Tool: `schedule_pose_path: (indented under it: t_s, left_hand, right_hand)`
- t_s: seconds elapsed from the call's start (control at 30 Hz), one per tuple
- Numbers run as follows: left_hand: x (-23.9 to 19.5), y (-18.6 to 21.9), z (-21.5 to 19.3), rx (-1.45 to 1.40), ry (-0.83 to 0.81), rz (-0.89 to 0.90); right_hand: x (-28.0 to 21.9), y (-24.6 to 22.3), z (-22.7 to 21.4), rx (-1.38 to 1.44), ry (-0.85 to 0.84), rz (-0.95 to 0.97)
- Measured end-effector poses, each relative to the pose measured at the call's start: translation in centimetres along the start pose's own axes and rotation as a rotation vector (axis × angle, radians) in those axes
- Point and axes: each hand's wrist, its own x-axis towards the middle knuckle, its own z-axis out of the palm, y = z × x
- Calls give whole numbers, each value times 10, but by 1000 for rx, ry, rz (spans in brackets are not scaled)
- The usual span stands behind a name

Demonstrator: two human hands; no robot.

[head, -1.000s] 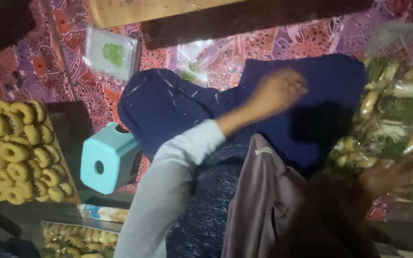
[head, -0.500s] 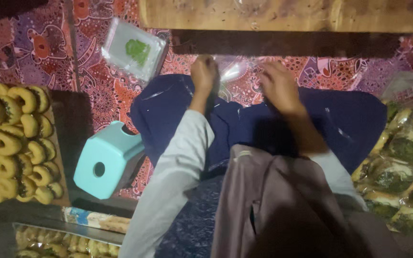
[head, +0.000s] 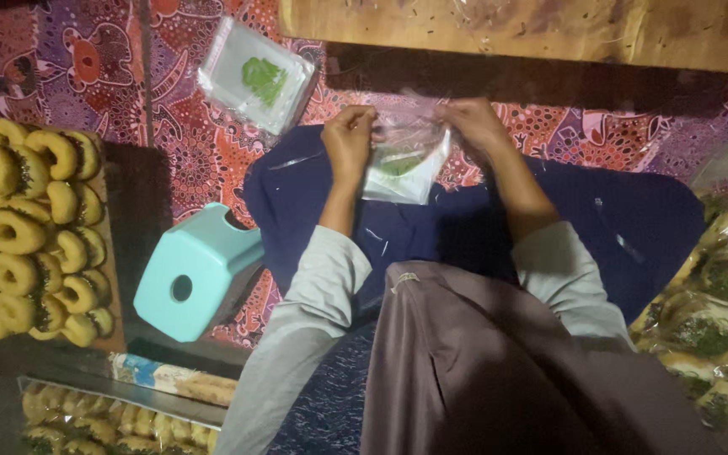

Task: The person sits on a patterned floor mat and packs ring-shaped snacks into small clear plastic bags. They pick up a snack, place it into a bag, and seal it before moving to the next one. The process is repeated for multiple snacks, with sealed bags placed on a wooden board.

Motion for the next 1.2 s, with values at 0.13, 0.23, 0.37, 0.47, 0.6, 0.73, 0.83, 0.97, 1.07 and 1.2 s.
schedule_pose_path:
  t_s: [0.13,0.23,0.37,0.47,0.6,0.73,0.83,0.97,1.07,1.2]
  left_hand:
    - [-12,14,0,86,-15,36]
    - [-22,30,4,197,-148,201]
    - [-31,62,17,289,-188,406]
    - [-29,89,21,333,-139,461]
    - [-29,119,61,208,43,402]
    - [-47,151,110,45,-47,668]
    - [-68,169,134,-56,-292,828]
    - [-52,189,177,-984,-434,311]
    - [14,185,214,-1165,-402,-252]
    - [98,165,236,-1302,-453,-114]
  right_hand:
    - [-35,-27,7,-677,393,-570]
    - [-54,-62,21,-803,334,-908]
    - [-78,-117,16,-724,49,-799]
    - [-102,-158,4,-629,-85,-791]
    - [-157,-188,-1,-767,493,-1121]
    - [-189,-206,-12,-577,449,-922]
    - [-181,-199,-40,-545,495,-868]
    - [-153,-189,-86,-562,393,-1004]
    - [-127,-197,-120,-781,252,-1055]
    - [-74,-269,-241,-397,369,-273]
